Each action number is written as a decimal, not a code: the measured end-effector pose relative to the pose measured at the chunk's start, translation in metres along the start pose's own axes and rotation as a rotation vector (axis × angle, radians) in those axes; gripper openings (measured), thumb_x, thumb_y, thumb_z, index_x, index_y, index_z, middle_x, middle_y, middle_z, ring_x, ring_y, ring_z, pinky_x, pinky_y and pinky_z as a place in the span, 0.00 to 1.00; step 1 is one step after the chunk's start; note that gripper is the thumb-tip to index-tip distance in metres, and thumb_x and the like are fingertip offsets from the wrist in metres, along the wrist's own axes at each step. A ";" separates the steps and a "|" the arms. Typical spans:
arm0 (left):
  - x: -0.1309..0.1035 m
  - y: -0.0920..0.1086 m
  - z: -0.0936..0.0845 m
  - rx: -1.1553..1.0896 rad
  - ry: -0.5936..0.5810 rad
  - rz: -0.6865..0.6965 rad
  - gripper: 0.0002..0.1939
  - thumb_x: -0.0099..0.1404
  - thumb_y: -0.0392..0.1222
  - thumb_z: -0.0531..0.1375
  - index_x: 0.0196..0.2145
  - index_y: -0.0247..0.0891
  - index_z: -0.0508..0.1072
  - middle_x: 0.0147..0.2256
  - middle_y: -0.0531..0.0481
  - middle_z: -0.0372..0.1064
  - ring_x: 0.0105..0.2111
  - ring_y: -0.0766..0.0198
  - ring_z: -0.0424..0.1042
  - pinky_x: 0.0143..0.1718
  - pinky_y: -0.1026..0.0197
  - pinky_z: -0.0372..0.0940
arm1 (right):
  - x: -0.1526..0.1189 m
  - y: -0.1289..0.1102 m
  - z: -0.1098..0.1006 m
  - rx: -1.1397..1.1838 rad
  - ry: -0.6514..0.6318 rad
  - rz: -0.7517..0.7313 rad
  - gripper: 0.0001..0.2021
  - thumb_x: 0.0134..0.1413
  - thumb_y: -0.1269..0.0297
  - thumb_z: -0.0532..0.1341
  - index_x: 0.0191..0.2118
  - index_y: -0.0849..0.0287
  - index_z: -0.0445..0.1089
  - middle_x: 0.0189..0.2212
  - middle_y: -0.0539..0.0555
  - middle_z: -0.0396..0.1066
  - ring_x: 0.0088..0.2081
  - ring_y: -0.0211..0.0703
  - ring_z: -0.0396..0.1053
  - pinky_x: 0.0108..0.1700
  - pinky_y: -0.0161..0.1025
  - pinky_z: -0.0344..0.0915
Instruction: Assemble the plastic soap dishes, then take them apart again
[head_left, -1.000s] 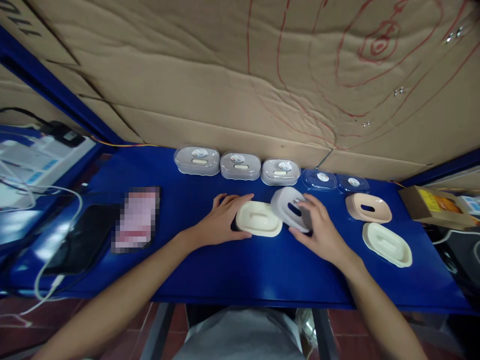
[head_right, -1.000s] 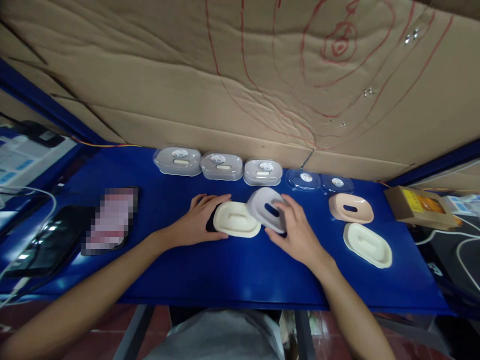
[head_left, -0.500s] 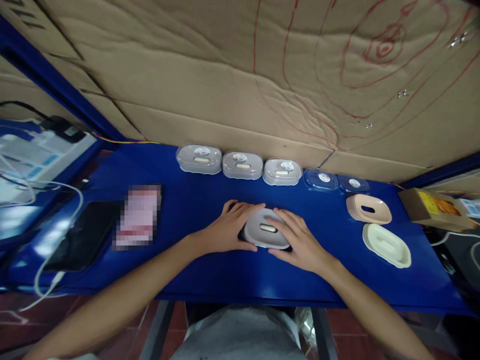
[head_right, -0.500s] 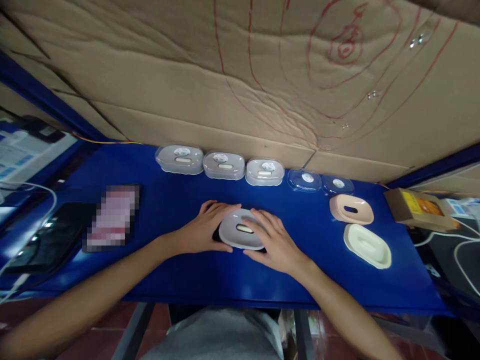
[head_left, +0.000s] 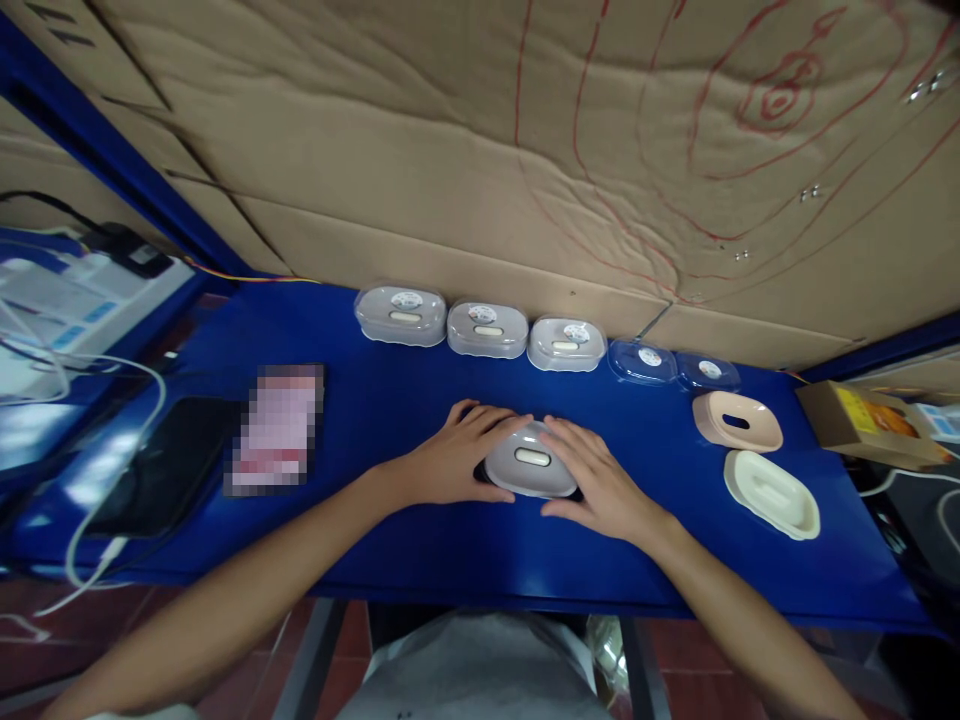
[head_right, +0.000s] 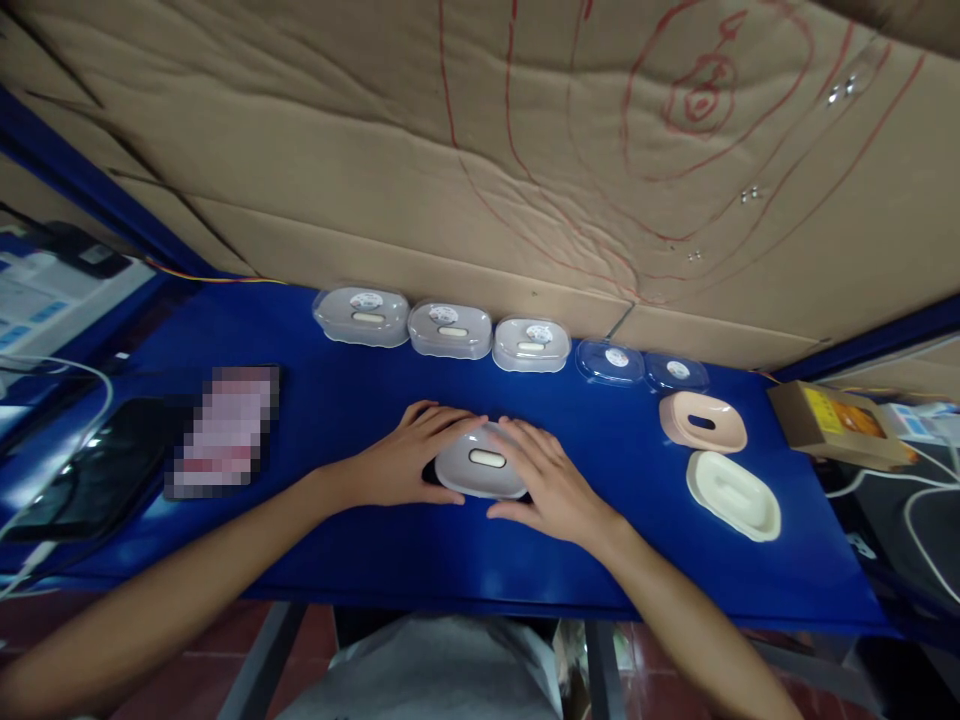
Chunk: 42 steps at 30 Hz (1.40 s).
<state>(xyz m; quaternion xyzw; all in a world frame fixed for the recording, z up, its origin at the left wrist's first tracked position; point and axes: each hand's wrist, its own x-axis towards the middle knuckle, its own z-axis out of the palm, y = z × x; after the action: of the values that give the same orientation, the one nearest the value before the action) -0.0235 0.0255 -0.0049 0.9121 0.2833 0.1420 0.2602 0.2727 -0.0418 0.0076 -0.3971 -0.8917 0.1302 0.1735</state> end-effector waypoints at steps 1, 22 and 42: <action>0.000 0.000 0.000 0.006 -0.001 -0.001 0.57 0.62 0.66 0.74 0.78 0.44 0.54 0.69 0.34 0.63 0.68 0.36 0.62 0.72 0.31 0.44 | -0.001 0.007 -0.003 0.014 0.013 0.031 0.43 0.73 0.41 0.59 0.81 0.50 0.40 0.78 0.66 0.53 0.77 0.64 0.54 0.71 0.66 0.63; -0.003 0.002 -0.009 0.084 -0.011 -0.013 0.56 0.65 0.63 0.73 0.78 0.42 0.51 0.71 0.34 0.61 0.69 0.39 0.61 0.73 0.36 0.43 | -0.024 0.075 -0.036 -0.398 0.218 0.541 0.38 0.67 0.37 0.62 0.75 0.49 0.59 0.75 0.68 0.55 0.72 0.74 0.57 0.67 0.73 0.57; 0.002 0.000 0.002 -0.064 0.053 -0.109 0.73 0.58 0.66 0.76 0.80 0.45 0.31 0.70 0.30 0.61 0.68 0.33 0.62 0.70 0.32 0.46 | -0.002 -0.009 -0.009 -0.062 0.060 0.081 0.39 0.69 0.47 0.66 0.78 0.46 0.52 0.74 0.65 0.59 0.74 0.67 0.59 0.68 0.68 0.66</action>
<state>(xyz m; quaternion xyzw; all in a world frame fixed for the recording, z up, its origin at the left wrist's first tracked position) -0.0210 0.0263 -0.0062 0.8823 0.3349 0.1607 0.2889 0.2711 -0.0481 0.0187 -0.4417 -0.8730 0.0977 0.1824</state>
